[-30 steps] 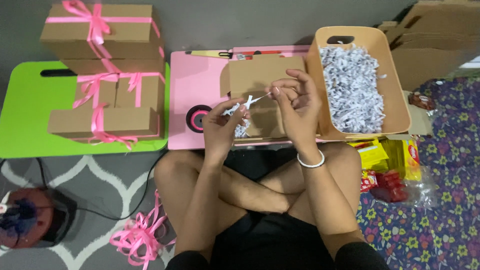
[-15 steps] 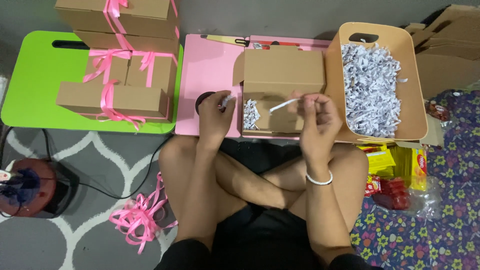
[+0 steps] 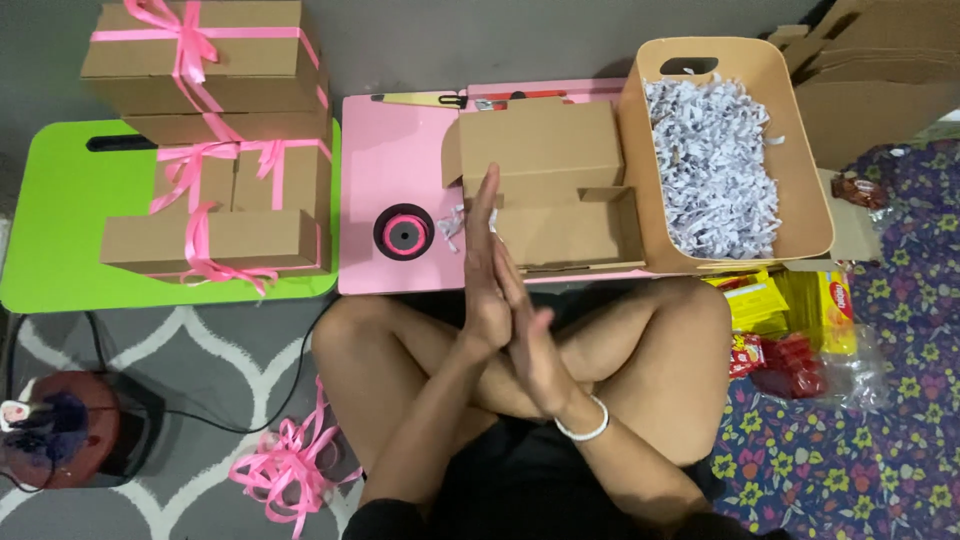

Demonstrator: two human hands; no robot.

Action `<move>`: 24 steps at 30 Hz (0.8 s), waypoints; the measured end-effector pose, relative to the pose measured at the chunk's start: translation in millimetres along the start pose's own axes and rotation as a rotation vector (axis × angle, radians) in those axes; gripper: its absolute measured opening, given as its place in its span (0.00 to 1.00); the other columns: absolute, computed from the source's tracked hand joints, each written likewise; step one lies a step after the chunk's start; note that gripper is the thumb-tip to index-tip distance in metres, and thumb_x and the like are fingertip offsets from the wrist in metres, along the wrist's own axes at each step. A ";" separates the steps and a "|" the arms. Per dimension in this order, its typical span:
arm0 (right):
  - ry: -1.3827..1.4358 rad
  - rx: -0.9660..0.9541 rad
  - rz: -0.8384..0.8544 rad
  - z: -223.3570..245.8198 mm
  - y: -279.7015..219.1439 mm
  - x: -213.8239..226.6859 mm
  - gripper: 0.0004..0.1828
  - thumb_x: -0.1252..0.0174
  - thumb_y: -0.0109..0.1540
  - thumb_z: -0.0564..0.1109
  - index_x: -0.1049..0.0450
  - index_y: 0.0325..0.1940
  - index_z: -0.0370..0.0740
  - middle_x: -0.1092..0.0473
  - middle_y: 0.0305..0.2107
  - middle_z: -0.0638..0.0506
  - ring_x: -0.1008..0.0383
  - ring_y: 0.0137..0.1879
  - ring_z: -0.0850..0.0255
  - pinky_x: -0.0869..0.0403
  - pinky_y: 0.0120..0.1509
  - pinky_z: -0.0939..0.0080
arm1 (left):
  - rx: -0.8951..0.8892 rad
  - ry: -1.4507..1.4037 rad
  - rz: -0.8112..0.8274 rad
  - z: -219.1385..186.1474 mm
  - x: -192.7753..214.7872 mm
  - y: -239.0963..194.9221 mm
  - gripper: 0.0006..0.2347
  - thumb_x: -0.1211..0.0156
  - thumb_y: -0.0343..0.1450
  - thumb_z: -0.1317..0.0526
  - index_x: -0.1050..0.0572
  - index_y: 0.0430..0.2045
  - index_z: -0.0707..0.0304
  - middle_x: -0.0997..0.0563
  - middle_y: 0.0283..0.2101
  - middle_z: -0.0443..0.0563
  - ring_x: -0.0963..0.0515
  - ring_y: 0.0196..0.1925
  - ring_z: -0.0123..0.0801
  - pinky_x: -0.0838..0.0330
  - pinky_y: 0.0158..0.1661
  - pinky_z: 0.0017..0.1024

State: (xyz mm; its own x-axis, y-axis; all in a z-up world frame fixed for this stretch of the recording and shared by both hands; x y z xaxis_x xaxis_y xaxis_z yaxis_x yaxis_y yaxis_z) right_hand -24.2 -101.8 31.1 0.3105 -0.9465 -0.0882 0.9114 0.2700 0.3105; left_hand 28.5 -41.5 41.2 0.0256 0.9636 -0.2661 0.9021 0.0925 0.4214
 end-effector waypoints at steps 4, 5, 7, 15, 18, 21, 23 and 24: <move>0.007 0.058 0.050 16.4 14.0 2.0 0.55 0.79 0.69 0.80 0.64 0.80 0.30 0.72 0.78 0.35 0.79 0.81 0.38 0.77 0.83 0.38 | -0.005 -0.011 0.028 -4.2 -0.4 -5.2 0.39 0.70 0.77 0.30 0.50 0.76 0.61 0.52 0.80 0.52 0.57 0.82 0.40 0.63 0.78 0.40; -0.104 0.062 0.046 18.9 18.5 3.6 0.55 0.81 0.69 0.80 0.64 0.80 0.30 0.71 0.78 0.36 0.78 0.82 0.38 0.76 0.84 0.39 | -0.006 -0.026 0.051 -5.6 -3.0 -8.0 0.40 0.70 0.76 0.30 0.50 0.76 0.63 0.52 0.80 0.53 0.56 0.81 0.41 0.63 0.78 0.40; -0.219 0.071 0.054 27.8 25.8 7.7 0.56 0.83 0.68 0.80 0.64 0.81 0.30 0.71 0.79 0.37 0.77 0.82 0.38 0.75 0.84 0.41 | -0.016 -0.042 0.065 -8.5 -8.3 -13.9 0.40 0.70 0.76 0.30 0.51 0.75 0.65 0.52 0.80 0.55 0.56 0.81 0.42 0.62 0.77 0.41; -0.217 0.196 -0.121 18.0 57.8 52.8 0.35 0.66 0.75 0.59 0.54 0.79 0.34 0.54 0.75 0.40 0.58 0.83 0.46 0.59 0.86 0.44 | -0.034 -0.127 0.251 -16.2 -36.0 -31.4 0.44 0.69 0.74 0.31 0.52 0.74 0.77 0.52 0.78 0.65 0.53 0.79 0.49 0.60 0.76 0.44; -0.038 0.121 -0.283 1.4 50.1 73.3 0.28 0.60 0.73 0.58 0.39 0.67 0.34 0.32 0.52 0.41 0.30 0.65 0.53 0.34 0.75 0.46 | 0.037 -0.137 0.180 -0.2 -31.1 -34.7 0.44 0.59 0.72 0.31 0.43 0.71 0.76 0.39 0.73 0.68 0.42 0.76 0.54 0.51 0.73 0.46; 0.232 0.172 -0.314 -29.8 49.2 94.6 0.22 0.59 0.74 0.50 0.40 0.63 0.28 0.38 0.37 0.42 0.26 0.57 0.43 0.27 0.69 0.36 | 0.059 -0.151 0.185 10.7 -25.9 -34.9 0.37 0.53 0.72 0.37 0.36 0.69 0.70 0.31 0.69 0.63 0.36 0.73 0.51 0.46 0.71 0.45; 0.244 0.137 -0.348 -9.0 47.6 82.1 0.22 0.56 0.73 0.48 0.38 0.64 0.27 0.35 0.38 0.43 0.25 0.56 0.49 0.26 0.67 0.44 | 0.027 -0.126 0.091 -0.9 -24.0 -30.2 0.35 0.52 0.72 0.37 0.30 0.63 0.71 0.24 0.59 0.63 0.28 0.65 0.48 0.37 0.63 0.43; 0.252 0.110 -0.384 1.3 47.6 77.8 0.22 0.53 0.73 0.46 0.37 0.65 0.27 0.32 0.38 0.45 0.23 0.54 0.55 0.24 0.66 0.52 | -0.011 -0.105 0.003 -7.6 -21.3 -26.4 0.33 0.52 0.72 0.37 0.23 0.56 0.72 0.17 0.50 0.64 0.20 0.56 0.44 0.28 0.56 0.41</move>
State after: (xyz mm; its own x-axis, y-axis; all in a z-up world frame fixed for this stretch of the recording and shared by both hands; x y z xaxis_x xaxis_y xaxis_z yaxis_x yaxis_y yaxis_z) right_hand 43.1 -162.8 40.3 0.0250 -0.8982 -0.4388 0.9433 -0.1241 0.3077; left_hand 0.9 -62.5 42.4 0.0741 0.9324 -0.3537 0.8974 0.0923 0.4315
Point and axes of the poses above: each hand's wrist, its own y-axis towards the middle knuckle, its own x-axis out of the back of the hand, z = x × y, the point moved 6 cm from there along y, towards the middle knuckle
